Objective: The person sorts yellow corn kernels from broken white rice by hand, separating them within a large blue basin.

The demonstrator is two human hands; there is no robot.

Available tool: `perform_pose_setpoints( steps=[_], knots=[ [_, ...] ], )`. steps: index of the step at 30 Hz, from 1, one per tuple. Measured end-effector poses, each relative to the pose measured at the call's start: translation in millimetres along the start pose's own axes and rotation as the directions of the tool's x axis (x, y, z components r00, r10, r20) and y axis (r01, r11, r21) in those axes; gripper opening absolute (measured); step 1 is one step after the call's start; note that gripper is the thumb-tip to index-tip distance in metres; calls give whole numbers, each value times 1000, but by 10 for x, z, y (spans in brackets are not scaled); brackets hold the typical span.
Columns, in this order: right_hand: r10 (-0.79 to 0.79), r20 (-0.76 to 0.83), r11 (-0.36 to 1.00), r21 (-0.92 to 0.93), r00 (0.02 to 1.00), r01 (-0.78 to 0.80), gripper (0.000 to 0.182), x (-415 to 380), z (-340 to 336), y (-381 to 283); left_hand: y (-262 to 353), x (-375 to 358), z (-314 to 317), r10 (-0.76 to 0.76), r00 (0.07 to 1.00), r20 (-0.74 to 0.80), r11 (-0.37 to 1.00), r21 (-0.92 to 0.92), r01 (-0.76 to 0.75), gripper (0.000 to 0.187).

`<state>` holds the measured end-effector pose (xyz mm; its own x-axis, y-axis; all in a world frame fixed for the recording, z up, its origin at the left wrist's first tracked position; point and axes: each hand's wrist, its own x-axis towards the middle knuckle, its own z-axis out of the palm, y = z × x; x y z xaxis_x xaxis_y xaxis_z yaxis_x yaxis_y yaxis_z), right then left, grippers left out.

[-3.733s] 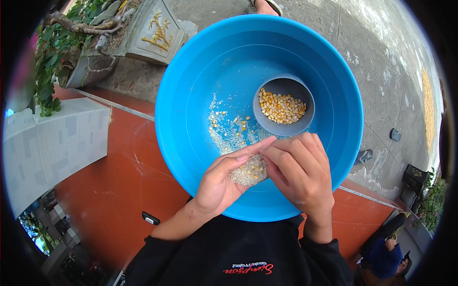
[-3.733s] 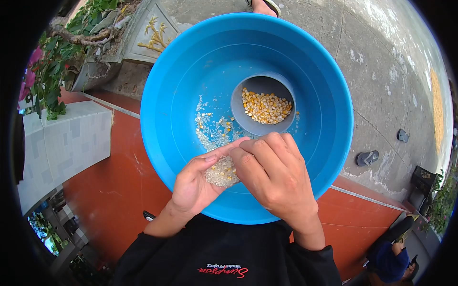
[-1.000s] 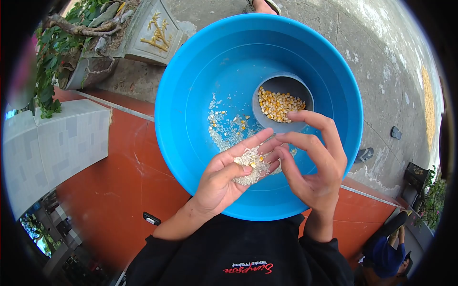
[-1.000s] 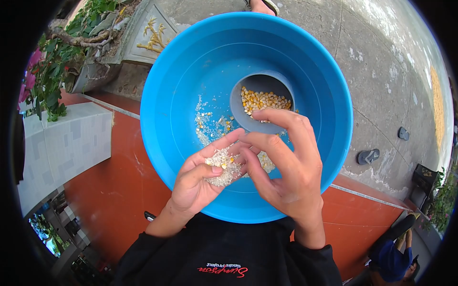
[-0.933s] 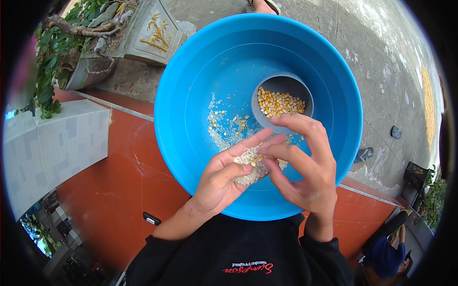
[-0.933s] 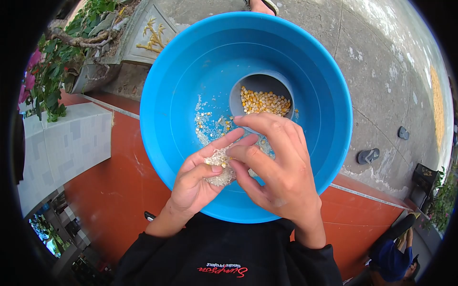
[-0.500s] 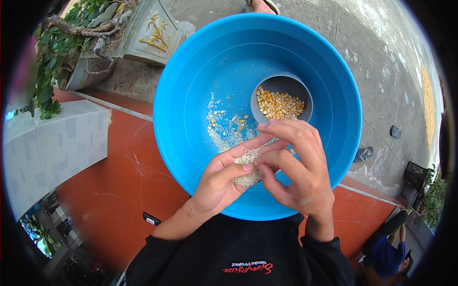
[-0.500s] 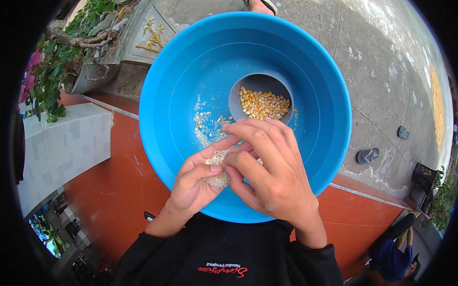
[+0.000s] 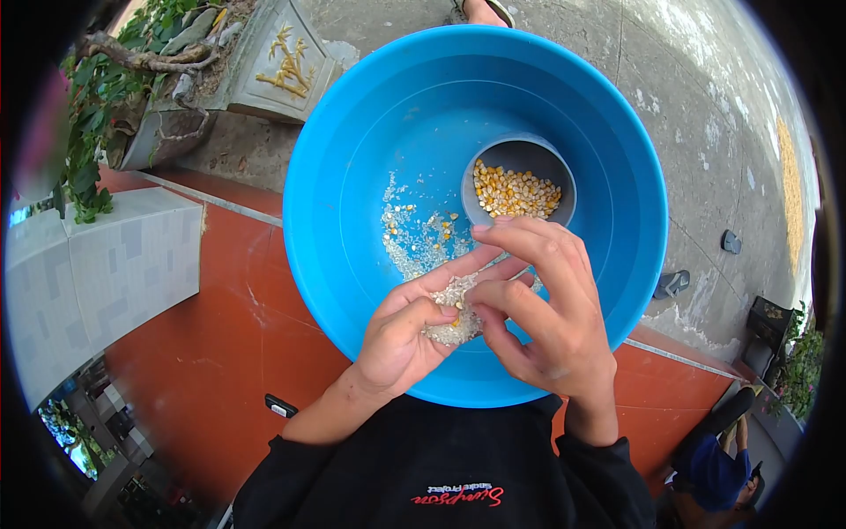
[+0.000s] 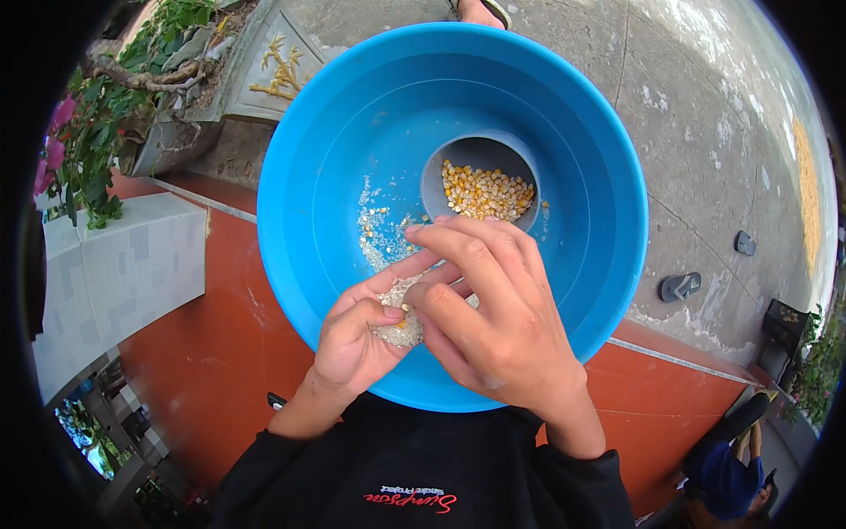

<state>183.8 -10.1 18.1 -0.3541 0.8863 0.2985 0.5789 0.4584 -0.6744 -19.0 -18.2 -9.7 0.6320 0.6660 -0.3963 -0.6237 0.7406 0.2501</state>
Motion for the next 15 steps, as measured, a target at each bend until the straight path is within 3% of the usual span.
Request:
perform_pose_setpoints(
  steps=[15],
  knots=[
    [21,35,1000,-25,999,-20,30,41,-33,-1,-39,-3,-55,7,1000,-3,999,35,-7,69]
  ],
)
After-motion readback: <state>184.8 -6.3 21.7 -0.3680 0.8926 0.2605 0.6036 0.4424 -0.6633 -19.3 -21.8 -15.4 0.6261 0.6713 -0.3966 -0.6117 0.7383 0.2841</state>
